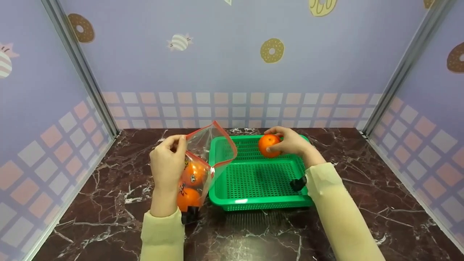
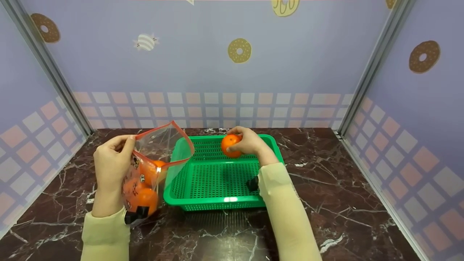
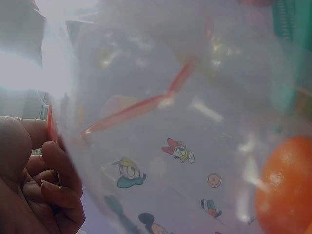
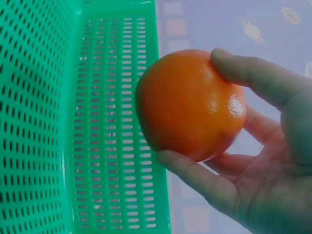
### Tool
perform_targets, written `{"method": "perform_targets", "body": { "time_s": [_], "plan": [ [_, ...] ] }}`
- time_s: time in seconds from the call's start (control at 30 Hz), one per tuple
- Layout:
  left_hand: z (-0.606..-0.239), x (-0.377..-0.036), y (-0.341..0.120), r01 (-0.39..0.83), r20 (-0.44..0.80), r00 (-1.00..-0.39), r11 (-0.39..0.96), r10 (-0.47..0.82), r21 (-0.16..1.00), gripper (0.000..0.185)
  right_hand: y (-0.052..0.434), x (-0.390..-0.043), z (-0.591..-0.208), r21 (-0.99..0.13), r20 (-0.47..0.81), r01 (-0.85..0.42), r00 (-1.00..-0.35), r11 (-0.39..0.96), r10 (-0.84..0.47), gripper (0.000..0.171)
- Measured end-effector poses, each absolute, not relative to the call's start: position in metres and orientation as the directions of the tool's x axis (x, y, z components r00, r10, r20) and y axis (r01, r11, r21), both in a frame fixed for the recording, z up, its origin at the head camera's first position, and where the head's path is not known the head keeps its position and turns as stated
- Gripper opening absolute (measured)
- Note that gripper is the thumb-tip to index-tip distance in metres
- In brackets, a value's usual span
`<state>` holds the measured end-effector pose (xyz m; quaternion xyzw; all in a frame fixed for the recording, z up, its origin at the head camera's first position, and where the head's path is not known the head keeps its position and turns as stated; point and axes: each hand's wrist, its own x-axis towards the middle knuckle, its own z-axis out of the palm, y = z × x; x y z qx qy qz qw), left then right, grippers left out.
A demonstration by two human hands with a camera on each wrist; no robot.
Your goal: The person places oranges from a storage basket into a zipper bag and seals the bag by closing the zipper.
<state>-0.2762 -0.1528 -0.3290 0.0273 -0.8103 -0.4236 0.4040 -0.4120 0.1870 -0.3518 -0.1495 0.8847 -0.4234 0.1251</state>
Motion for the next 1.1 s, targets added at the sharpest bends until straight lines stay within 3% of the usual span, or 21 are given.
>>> {"method": "perform_targets", "body": {
  "time_s": [1.1],
  "plan": [
    [-0.328,-0.275,-0.153,0.295,0.621,-0.681,0.631,-0.388,0.717,0.019,0.157,-0.38,-0.328,-0.98,0.036,-0.113,-0.911,0.165,-0.411,0.066]
  ]
}}
